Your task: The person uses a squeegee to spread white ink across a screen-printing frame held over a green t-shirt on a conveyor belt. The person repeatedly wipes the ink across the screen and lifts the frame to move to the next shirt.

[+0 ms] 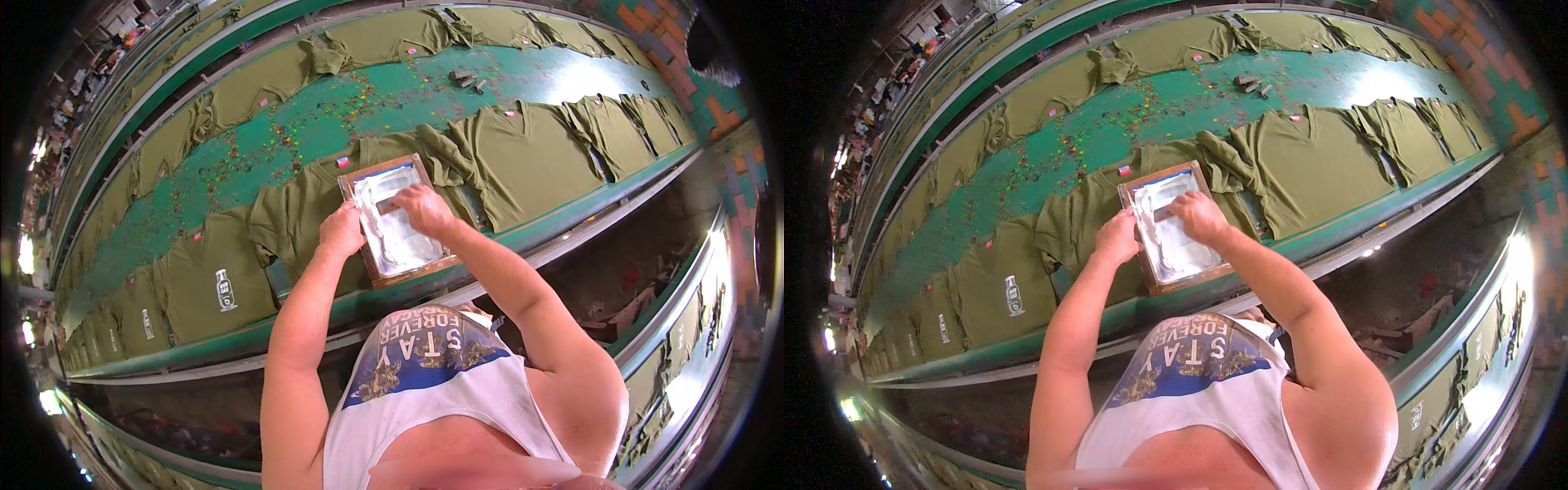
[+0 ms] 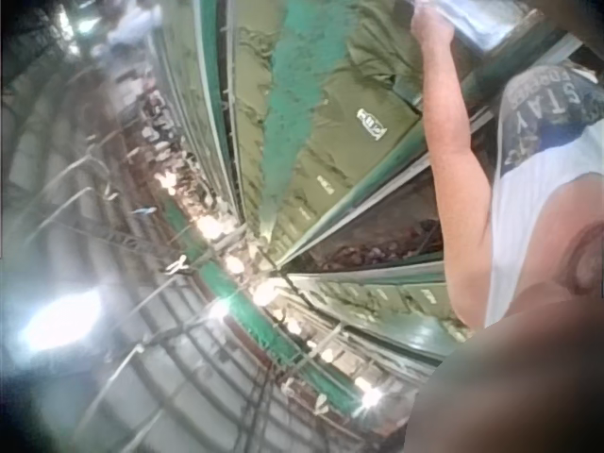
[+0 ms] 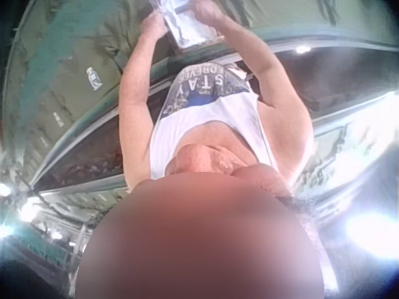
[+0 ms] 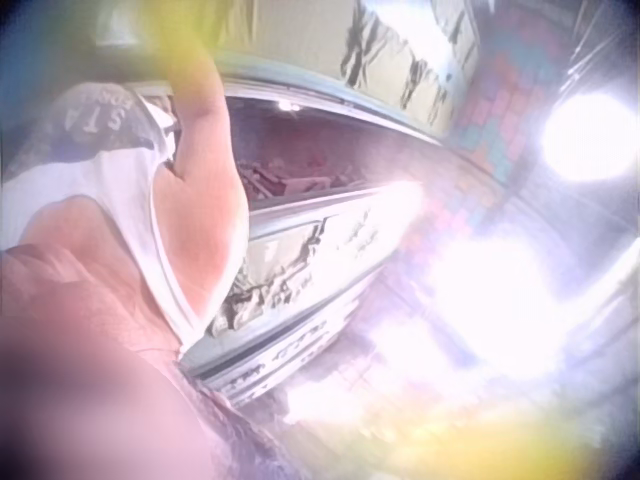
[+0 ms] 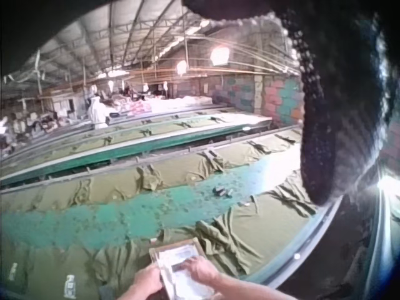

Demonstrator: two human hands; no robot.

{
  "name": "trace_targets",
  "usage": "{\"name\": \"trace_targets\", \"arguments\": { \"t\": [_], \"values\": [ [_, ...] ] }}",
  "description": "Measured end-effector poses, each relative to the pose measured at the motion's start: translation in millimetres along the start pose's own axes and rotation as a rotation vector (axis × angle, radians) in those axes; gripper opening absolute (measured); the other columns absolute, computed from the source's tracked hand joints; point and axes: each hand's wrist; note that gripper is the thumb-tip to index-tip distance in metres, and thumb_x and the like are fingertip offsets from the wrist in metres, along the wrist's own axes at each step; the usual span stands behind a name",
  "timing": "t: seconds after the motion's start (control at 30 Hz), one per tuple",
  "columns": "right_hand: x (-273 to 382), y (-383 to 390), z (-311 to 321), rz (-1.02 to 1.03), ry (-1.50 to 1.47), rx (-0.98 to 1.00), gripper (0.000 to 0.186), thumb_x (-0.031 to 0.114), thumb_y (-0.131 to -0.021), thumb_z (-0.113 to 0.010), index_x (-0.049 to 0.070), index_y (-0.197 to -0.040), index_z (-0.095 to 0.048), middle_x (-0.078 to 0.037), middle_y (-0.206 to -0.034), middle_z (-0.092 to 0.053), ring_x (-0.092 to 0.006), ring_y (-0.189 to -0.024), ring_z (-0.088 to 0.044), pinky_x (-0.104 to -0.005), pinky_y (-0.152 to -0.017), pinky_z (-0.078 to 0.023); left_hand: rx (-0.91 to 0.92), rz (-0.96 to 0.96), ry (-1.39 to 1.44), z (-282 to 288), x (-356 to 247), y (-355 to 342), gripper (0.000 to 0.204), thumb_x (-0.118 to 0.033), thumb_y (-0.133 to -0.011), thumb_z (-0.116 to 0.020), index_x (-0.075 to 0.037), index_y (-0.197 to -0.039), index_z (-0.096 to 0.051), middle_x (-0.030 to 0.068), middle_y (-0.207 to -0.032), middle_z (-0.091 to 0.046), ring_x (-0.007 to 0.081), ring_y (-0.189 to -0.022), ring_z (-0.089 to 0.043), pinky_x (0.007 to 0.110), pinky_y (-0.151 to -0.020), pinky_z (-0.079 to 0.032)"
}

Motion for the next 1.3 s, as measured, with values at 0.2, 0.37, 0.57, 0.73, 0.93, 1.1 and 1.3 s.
{"name": "trace_targets", "arguments": {
  "t": [0.2, 0.37, 0.57, 0.73, 0.93, 1.1, 1.3],
  "values": [
    [-23, -62, 2, -0.045, 0.064, -0.081, 0.048, -0.002, -0.087, -0.067, 0.012, -0.13, -0.082, -0.014, -0.125, -0.08, -0.0365, -0.126, -0.072, -0.0477, -0.111, -0.057, 0.036, 0.073, 0.057, 4, -8, 1, 0.057, -0.017, -0.076, -0.098, -0.006, -0.129, -0.08, 0.0085, -0.17, -0.058, 0.032, -0.142, -0.068, 0.047, -0.117, -0.059],
    [-25, -45, 4, 0.026, 0.039, 0.013, 0.042, 0.004, -0.092, -0.067, 0.015, -0.129, -0.083, -0.014, -0.127, -0.079, -0.0377, -0.125, -0.072, -0.0494, -0.114, -0.054, 0.108, 0.108, 0.084, 6, -8, 1, 0.059, -0.012, -0.075, -0.098, -0.003, -0.13, -0.079, 0.0094, -0.17, -0.058, 0.0351, -0.14, -0.069, 0.048, -0.115, -0.059],
    [16, 42, 19, 0.158, -0.023, 0.098, 0.038, 0.003, -0.089, -0.067, 0.014, -0.123, -0.083, -0.011, -0.117, -0.079, -0.0336, -0.117, -0.074, -0.0457, -0.111, -0.056, 0.028, 0.053, 0.091, 2, -2, 4, 0.045, -0.009, -0.08, -0.092, -0.003, -0.124, -0.08, 0.0095, -0.158, -0.064, 0.0364, -0.129, -0.073, 0.05, -0.107, -0.062],
    [47, 89, 35, 0.162, -0.107, 0.2, 0.041, 0.002, -0.085, -0.071, 0.009, -0.124, -0.08, -0.012, -0.117, -0.079, -0.034, -0.117, -0.073, -0.0478, -0.108, -0.056, -0.003, 0.025, 0.081, 2, -3, 4, 0.042, -0.009, -0.082, -0.09, -0.004, -0.123, -0.08, 0.0098, -0.151, -0.068, 0.0365, -0.125, -0.075, 0.051, -0.105, -0.063],
    [4, 14, 42, -0.018, -0.3, 0.325, 0.03, 0.0, -0.094, -0.068, 0.006, -0.12, -0.081, -0.019, -0.114, -0.08, -0.0406, -0.113, -0.076, -0.0513, -0.101, -0.061, 0.006, 0.021, 0.09, 4, -3, 5, 0.039, -0.008, -0.083, -0.089, -0.003, -0.121, -0.08, 0.0099, -0.156, -0.066, 0.0364, -0.125, -0.075, 0.05, -0.106, -0.063],
    [-24, -67, 26, -0.09, -0.108, 0.204, 0.028, 0.003, -0.094, -0.071, 0.005, -0.12, -0.081, -0.019, -0.114, -0.08, -0.0434, -0.112, -0.075, -0.0534, -0.098, -0.06, -0.044, 0.048, 0.103, -2, -4, 3, 0.036, -0.004, -0.083, -0.086, -0.002, -0.119, -0.08, 0.0101, -0.161, -0.064, 0.0374, -0.125, -0.076, 0.051, -0.106, -0.064],
    [-26, -60, 16, 0.039, -0.117, 0.04, 0.034, 0.002, -0.095, -0.069, 0.009, -0.126, -0.081, -0.017, -0.117, -0.079, -0.039, -0.118, -0.074, -0.0523, -0.102, -0.059, -0.026, 0.059, 0.124, -4, -3, 4, 0.035, -0.003, -0.084, -0.084, -0.002, -0.119, -0.081, 0.0097, -0.161, -0.064, 0.0371, -0.126, -0.075, 0.051, -0.105, -0.064]
  ]
}}
Point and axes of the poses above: each hand's wrist, its own y-axis away from the middle knuckle, its own z-axis out of the back of the hand, x = y × z
